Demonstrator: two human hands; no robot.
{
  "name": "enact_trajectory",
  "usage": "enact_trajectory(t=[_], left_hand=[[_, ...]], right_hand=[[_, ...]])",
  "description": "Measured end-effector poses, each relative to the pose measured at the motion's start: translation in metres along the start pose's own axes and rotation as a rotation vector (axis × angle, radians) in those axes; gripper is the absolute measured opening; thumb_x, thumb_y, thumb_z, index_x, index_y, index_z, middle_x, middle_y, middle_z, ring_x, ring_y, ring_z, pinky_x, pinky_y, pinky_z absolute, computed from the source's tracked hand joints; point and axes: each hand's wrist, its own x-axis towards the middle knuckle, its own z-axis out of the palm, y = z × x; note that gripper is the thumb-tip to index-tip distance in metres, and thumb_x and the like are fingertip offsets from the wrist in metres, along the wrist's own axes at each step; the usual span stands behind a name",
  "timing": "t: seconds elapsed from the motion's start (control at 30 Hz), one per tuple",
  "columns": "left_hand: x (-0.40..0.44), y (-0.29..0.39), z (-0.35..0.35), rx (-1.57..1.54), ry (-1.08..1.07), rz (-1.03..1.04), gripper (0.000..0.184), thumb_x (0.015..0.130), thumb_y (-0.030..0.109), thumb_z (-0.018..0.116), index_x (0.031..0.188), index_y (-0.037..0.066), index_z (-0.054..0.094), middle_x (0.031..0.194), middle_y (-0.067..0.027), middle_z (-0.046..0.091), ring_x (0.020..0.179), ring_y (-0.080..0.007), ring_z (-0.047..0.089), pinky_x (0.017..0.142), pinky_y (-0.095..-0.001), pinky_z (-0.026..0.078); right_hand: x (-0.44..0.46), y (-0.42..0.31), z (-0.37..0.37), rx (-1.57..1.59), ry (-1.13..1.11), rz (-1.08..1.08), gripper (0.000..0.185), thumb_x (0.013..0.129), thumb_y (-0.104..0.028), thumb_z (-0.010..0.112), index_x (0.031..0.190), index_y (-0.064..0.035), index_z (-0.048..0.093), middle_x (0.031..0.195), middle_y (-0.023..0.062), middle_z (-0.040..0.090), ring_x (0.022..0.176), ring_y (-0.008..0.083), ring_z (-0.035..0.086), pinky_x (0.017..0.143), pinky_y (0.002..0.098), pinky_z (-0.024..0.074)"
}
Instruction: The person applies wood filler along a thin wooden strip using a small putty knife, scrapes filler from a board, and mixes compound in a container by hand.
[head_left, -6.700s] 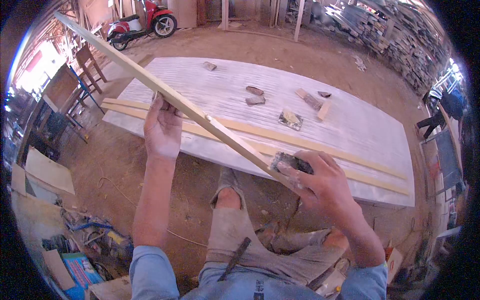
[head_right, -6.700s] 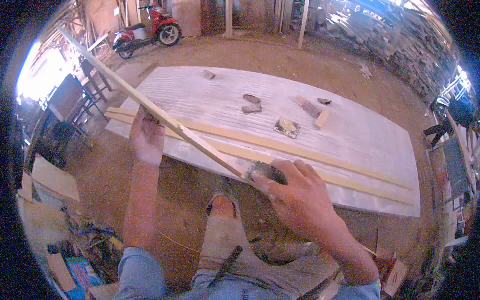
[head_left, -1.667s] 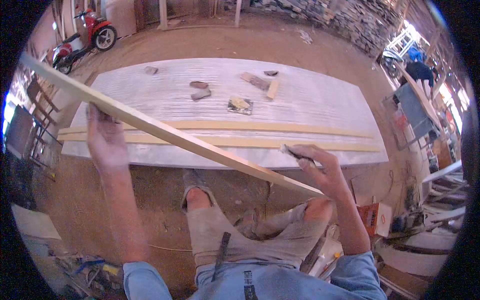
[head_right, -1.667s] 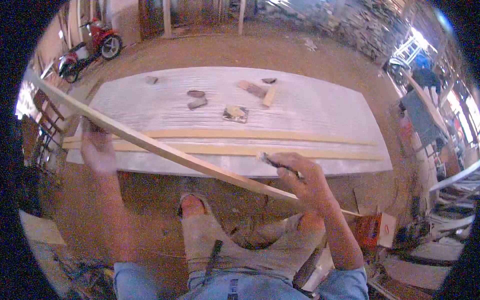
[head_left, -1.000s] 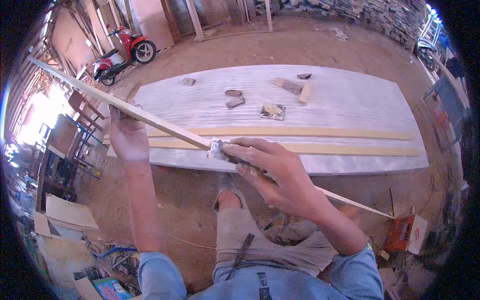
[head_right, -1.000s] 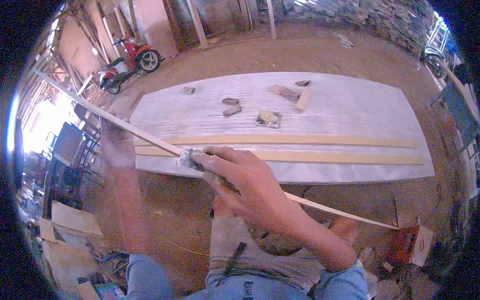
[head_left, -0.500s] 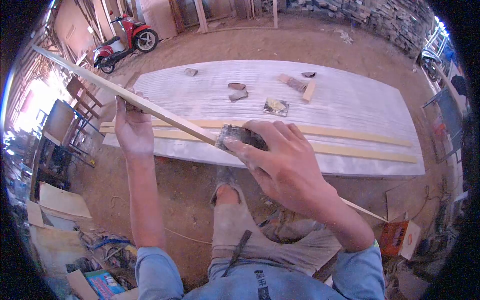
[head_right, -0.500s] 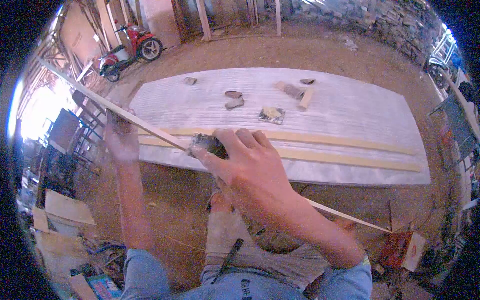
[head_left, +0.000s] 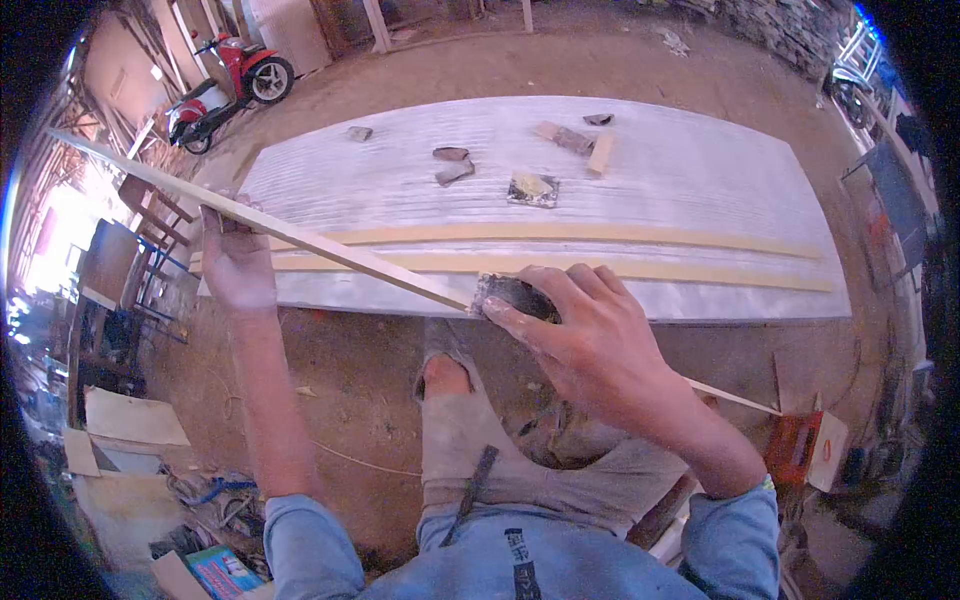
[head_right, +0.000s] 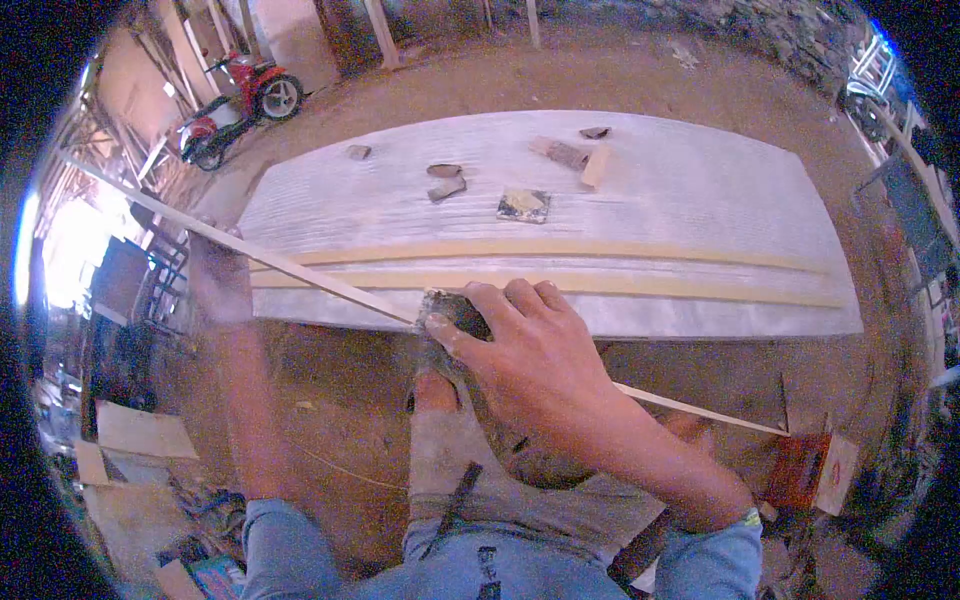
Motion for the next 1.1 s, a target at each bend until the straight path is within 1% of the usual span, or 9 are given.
enact_trajectory(t=[0.13, 0.3, 0.5, 0.67, 0.83, 0.9, 1.0, 1.03, 1.1], left_hand=[[-0.003, 0.0, 0.008, 0.03, 0.095, 0.02, 0.028, 0.098, 0.017, 0.055, 0.12, 0.0, 0.059, 0.111, -0.0117, 0.064, 0.101, -0.0244, 0.06, 0.092, -0.0373, 0.051], [0.0, 0.003, 0.012, -0.031, -0.026, -0.029, 0.028, 0.097, 0.016, 0.056, 0.12, 0.0, 0.058, 0.107, -0.0113, 0.063, 0.096, -0.0242, 0.058, 0.089, -0.0369, 0.049], [0.001, 0.0, 0.008, -0.066, -0.076, -0.063, 0.027, 0.098, 0.014, 0.053, 0.122, 0.0, 0.057, 0.108, -0.0121, 0.063, 0.096, -0.0249, 0.058, 0.089, -0.0382, 0.05], [-0.004, 0.001, 0.015, -0.062, -0.059, -0.047, 0.03, 0.099, 0.015, 0.051, 0.125, 0.001, 0.057, 0.113, -0.013, 0.064, 0.101, -0.0258, 0.06, 0.092, -0.0397, 0.05], [-0.008, 0.0, 0.014, 0.008, -0.074, -0.038, 0.032, 0.1, 0.015, 0.049, 0.127, 0.001, 0.056, 0.116, -0.0133, 0.064, 0.104, -0.0244, 0.061, 0.094, -0.0391, 0.051], [-0.011, 0.003, 0.012, 0.03, 0.056, -0.056, 0.032, 0.1, 0.014, 0.049, 0.128, 0.001, 0.056, 0.119, -0.0129, 0.064, 0.108, -0.0226, 0.061, 0.096, -0.0379, 0.051], [-0.006, 0.001, 0.006, 0.01, 0.082, -0.026, 0.031, 0.1, 0.015, 0.049, 0.128, 0.003, 0.057, 0.121, -0.012, 0.064, 0.111, -0.0215, 0.061, 0.097, -0.0377, 0.05], [-0.006, 0.0, 0.006, 0.007, 0.087, -0.026, 0.031, 0.1, 0.015, 0.049, 0.128, 0.003, 0.057, 0.121, -0.012, 0.064, 0.111, -0.0215, 0.061, 0.097, -0.0377, 0.05], [-0.007, -0.001, 0.006, 0.034, -0.042, -0.036, 0.032, 0.1, 0.017, 0.05, 0.127, 0.003, 0.057, 0.12, -0.011, 0.065, 0.11, -0.0214, 0.061, 0.097, -0.038, 0.05]], right_hand=[[-0.023, 0.009, -0.002, -0.014, -0.02, 0.029, 0.046, 0.076, -0.01, 0.069, 0.121, -0.0231, 0.066, 0.119, 0.0127, 0.056, 0.097, 0.0312, 0.057, 0.086, 0.0431, 0.0462], [-0.052, 0.02, -0.002, -0.048, -0.059, 0.058, 0.047, 0.075, -0.013, 0.065, 0.121, -0.0215, 0.065, 0.113, 0.0144, 0.056, 0.094, 0.0309, 0.058, 0.086, 0.0432, 0.047], [-0.084, 0.031, -0.006, 0.024, -0.096, 0.159, 0.044, 0.079, -0.013, 0.064, 0.122, -0.0231, 0.065, 0.12, 0.0133, 0.058, 0.102, 0.0325, 0.059, 0.087, 0.0451, 0.0481], [-0.064, 0.02, -0.002, 0.557, 0.036, 0.322, 0.041, 0.086, -0.012, 0.06, 0.128, -0.0159, 0.061, 0.123, 0.0168, 0.062, 0.112, 0.0372, 0.058, 0.096, 0.0449, 0.0458], [-0.047, 0.018, 0.012, 0.523, 0.065, 0.225, 0.043, 0.086, -0.007, 0.064, 0.128, -0.0144, 0.063, 0.124, 0.0157, 0.062, 0.11, 0.0344, 0.059, 0.094, 0.042, 0.0471], [-0.049, 0.021, 0.01, 0.503, 0.035, 0.232, 0.042, 0.086, -0.008, 0.064, 0.128, -0.0141, 0.063, 0.124, 0.0157, 0.062, 0.111, 0.0338, 0.059, 0.095, 0.042, 0.0466], [-0.06, 0.031, -0.005, 0.475, -0.11, 0.361, 0.041, 0.085, -0.008, 0.063, 0.126, -0.0137, 0.064, 0.119, 0.0162, 0.063, 0.11, 0.0336, 0.059, 0.096, 0.0419, 0.0456], [-0.063, 0.034, -0.011, 0.354, -0.179, 0.396, 0.04, 0.085, -0.008, 0.063, 0.125, -0.0135, 0.064, 0.117, 0.016, 0.063, 0.108, 0.0337, 0.059, 0.096, 0.0422, 0.0454], [-0.061, 0.035, -0.014, 0.228, -0.247, 0.431, 0.039, 0.084, -0.008, 0.063, 0.123, -0.0132, 0.065, 0.115, 0.0158, 0.063, 0.106, 0.0338, 0.059, 0.095, 0.0425, 0.0452]])
